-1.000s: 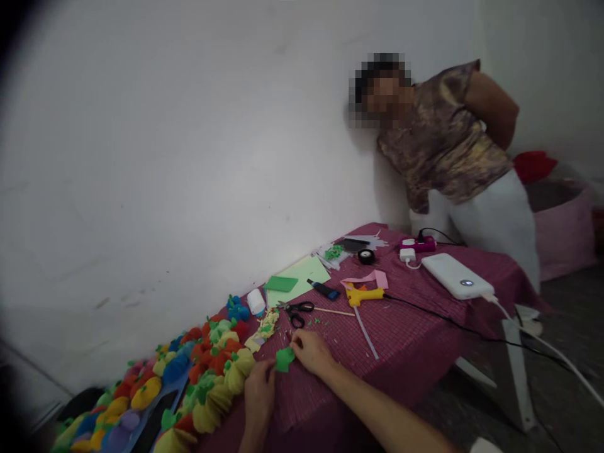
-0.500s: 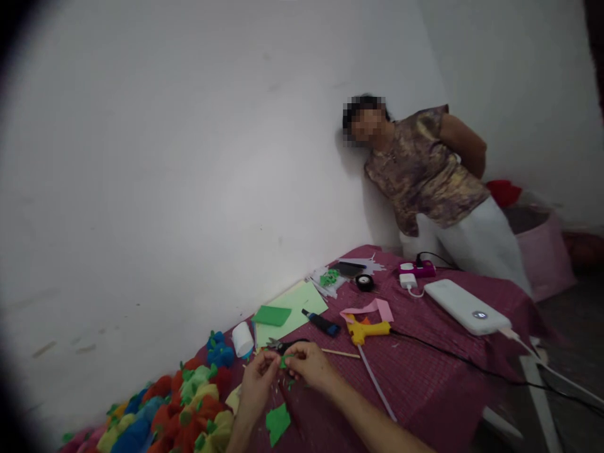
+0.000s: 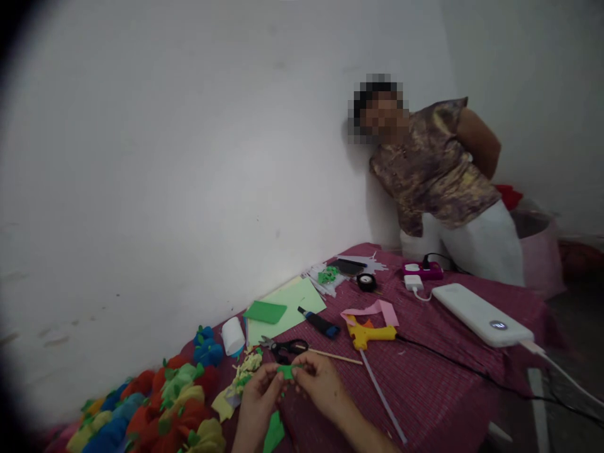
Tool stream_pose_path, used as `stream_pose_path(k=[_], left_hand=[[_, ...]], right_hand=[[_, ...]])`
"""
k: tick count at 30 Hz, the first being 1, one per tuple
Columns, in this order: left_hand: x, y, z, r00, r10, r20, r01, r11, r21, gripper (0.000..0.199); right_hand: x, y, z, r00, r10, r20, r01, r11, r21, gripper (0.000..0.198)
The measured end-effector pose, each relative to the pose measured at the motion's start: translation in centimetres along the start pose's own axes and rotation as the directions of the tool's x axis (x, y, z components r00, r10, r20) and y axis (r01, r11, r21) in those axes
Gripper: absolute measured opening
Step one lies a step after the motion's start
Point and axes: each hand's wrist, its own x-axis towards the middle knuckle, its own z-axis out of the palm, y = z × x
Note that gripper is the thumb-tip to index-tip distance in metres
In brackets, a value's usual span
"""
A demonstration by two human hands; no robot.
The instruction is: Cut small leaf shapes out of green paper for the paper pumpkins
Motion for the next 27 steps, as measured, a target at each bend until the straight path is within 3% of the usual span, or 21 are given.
stream_pose_path(k=[7,15,27], left_hand=[[-0.5,0.1,0.1,0.999,0.007,-0.035,-0.008,0.999,-0.037,0.020],[-0.7,-0.1,-0.5,0.999,0.043,0.022,-0.042,0.999,-0.023,0.016],[-1.0,0.4,-1.1,0.998,-0.003,0.066,0.010,0.994,-0.112,0.007]], right_hand=[[-0.6,-0.5,0.0,0.999,-0.038,-0.002,0.038,0.999,-0.039,0.009],[-1.0,-0.8,-0.2,0.996,-0.083,-0.035,0.081,0.996,-0.035,0.010],[-1.2,-0.5,-0.4,0.998,0.054,0.034,-0.058,0.991,0.121,0.019]])
